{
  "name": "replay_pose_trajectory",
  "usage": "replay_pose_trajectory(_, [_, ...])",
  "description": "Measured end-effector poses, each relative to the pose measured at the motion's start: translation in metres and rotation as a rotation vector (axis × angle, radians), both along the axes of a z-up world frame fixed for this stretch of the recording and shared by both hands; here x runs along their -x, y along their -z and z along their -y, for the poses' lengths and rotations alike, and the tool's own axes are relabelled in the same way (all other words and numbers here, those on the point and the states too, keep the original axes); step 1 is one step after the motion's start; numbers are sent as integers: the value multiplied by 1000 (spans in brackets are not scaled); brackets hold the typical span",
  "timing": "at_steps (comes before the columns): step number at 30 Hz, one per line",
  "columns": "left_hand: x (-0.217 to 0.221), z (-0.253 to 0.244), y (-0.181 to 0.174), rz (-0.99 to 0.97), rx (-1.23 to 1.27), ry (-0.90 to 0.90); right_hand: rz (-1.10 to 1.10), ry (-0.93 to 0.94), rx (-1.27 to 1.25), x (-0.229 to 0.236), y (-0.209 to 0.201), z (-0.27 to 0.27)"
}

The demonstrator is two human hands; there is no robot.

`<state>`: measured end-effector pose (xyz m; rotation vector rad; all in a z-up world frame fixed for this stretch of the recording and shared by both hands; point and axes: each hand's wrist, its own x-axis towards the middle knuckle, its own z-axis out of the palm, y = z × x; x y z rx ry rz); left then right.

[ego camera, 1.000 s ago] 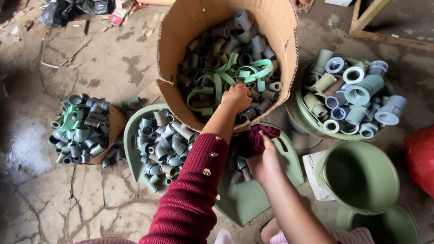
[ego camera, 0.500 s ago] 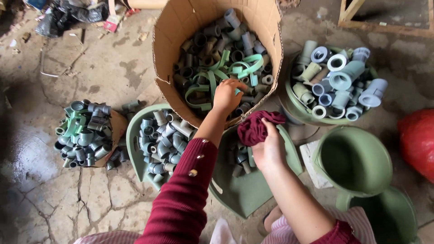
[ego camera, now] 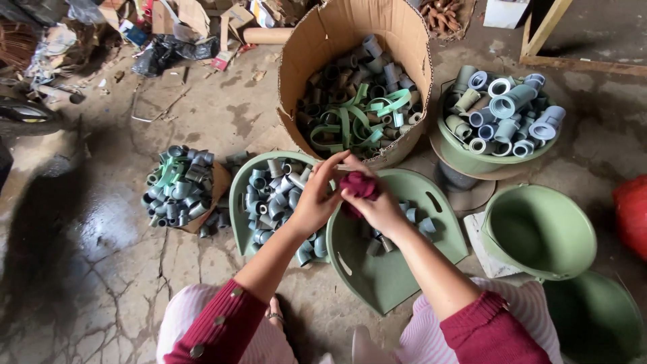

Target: The person sits on the floor and wipes small gray plastic pipe fittings with a maroon cloth. They pick each fitting from a green basin, wipe it, and place it into a cardboard box. The process repeats continuously.

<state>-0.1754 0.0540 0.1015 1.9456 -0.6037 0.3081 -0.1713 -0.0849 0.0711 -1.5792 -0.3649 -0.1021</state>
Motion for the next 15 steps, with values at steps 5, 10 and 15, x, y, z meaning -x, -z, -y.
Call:
replay_pose_trajectory(5, [50, -26, 10, -194, 85, -2, -33, -96, 50, 34, 3, -29])
replay_pose_trajectory(10, [70, -19, 44, -401, 563, 12, -261, -21, 70, 54, 13, -43])
replay_pose_trajectory(15, [84, -6, 29, -371, 649, -6, -342, 215, -91, 72, -2, -47])
